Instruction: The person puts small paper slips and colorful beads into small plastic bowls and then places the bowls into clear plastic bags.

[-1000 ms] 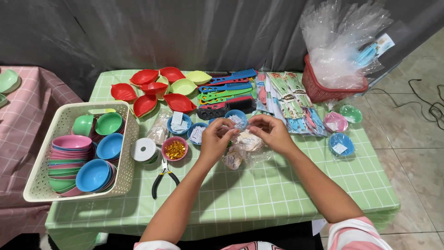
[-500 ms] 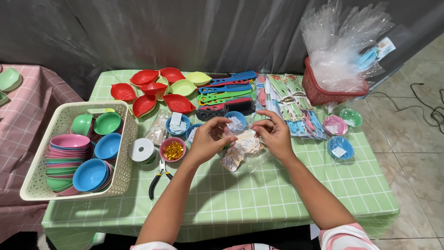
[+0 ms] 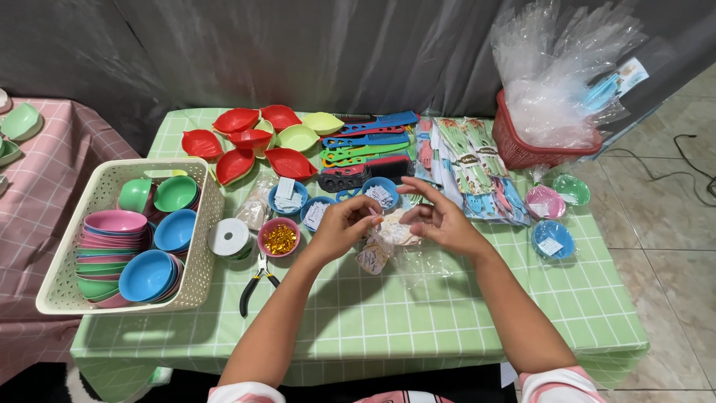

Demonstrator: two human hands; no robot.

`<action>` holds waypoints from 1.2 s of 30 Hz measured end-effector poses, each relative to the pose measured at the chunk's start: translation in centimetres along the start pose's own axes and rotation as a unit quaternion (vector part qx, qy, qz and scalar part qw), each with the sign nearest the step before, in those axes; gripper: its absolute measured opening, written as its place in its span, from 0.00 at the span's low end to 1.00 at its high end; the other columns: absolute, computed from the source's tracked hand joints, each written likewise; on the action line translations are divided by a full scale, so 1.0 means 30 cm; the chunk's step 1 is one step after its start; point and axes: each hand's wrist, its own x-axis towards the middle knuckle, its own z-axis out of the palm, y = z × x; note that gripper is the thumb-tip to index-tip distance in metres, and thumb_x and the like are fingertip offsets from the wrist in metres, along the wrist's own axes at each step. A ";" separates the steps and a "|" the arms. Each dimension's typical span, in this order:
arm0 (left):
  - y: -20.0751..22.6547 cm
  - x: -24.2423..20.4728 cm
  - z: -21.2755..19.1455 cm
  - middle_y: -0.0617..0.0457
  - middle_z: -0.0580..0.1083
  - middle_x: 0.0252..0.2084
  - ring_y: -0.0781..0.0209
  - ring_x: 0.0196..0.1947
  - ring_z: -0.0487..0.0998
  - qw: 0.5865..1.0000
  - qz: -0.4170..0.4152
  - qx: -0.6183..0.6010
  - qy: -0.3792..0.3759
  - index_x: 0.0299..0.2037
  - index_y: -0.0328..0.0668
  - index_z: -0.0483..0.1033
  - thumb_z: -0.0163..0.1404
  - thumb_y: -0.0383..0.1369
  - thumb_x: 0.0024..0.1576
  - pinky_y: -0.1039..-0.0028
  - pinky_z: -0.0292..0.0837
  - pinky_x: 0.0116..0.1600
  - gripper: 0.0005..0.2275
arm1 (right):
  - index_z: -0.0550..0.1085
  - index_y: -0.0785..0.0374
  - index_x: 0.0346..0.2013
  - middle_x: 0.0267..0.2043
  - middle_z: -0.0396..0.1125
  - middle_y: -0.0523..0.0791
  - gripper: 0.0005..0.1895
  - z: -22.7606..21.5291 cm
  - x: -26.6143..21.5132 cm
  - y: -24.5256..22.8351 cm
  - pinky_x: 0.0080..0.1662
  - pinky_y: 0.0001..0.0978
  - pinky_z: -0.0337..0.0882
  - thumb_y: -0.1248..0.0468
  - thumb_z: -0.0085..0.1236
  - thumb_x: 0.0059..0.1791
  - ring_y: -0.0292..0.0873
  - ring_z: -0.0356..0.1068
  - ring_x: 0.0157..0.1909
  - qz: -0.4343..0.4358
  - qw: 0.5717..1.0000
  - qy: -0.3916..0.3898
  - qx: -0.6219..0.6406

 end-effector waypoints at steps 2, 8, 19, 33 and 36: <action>0.006 -0.004 0.005 0.49 0.75 0.27 0.64 0.24 0.76 1.000 0.010 -0.003 -0.013 0.40 0.41 0.80 0.56 0.26 0.56 0.76 0.76 0.30 0.04 | 0.61 0.61 0.65 0.59 0.62 0.50 0.36 -0.008 0.013 0.063 0.45 0.31 0.76 0.69 0.64 0.44 0.40 0.72 0.39 -0.020 0.999 0.028 0.010; -0.011 0.005 0.013 0.50 0.73 0.40 0.65 0.37 0.70 0.988 0.129 -0.080 -0.042 0.32 0.41 0.79 0.61 0.31 0.54 0.77 0.70 0.42 0.05 | 0.72 0.74 0.44 0.38 0.67 0.50 0.16 -0.019 0.004 0.100 0.32 0.29 0.77 0.74 0.64 0.43 0.38 0.71 0.29 -0.030 0.998 0.023 0.060; -0.048 -0.016 0.089 0.58 0.70 0.24 0.73 0.28 0.67 0.978 0.080 -0.153 -0.114 0.35 0.39 0.77 0.57 0.29 0.58 0.82 0.65 0.35 0.03 | 0.71 0.69 0.27 0.35 0.67 0.53 0.07 0.017 -0.013 0.013 0.36 0.29 0.64 0.68 0.61 0.43 0.38 0.64 0.34 -0.065 0.989 -0.057 0.119; -0.178 -0.280 -0.989 0.42 0.77 0.34 0.40 0.37 0.83 0.668 -0.275 0.670 0.172 0.39 0.36 0.80 0.60 0.29 0.50 0.52 0.79 0.38 0.09 | 0.78 0.70 0.32 0.31 0.71 0.46 0.03 -0.165 -0.043 0.011 0.34 0.19 0.62 0.72 0.64 0.45 0.30 0.59 0.28 -0.061 0.996 0.052 -0.037; -0.261 -0.270 -0.975 0.42 0.80 0.36 0.40 0.37 0.84 0.666 -0.323 0.666 0.096 0.43 0.38 0.82 0.52 0.26 0.50 0.49 0.78 0.37 0.12 | 0.79 0.68 0.31 0.30 0.71 0.44 0.03 -0.154 -0.041 0.000 0.33 0.19 0.62 0.70 0.65 0.44 0.29 0.59 0.29 -0.062 0.995 0.053 -0.053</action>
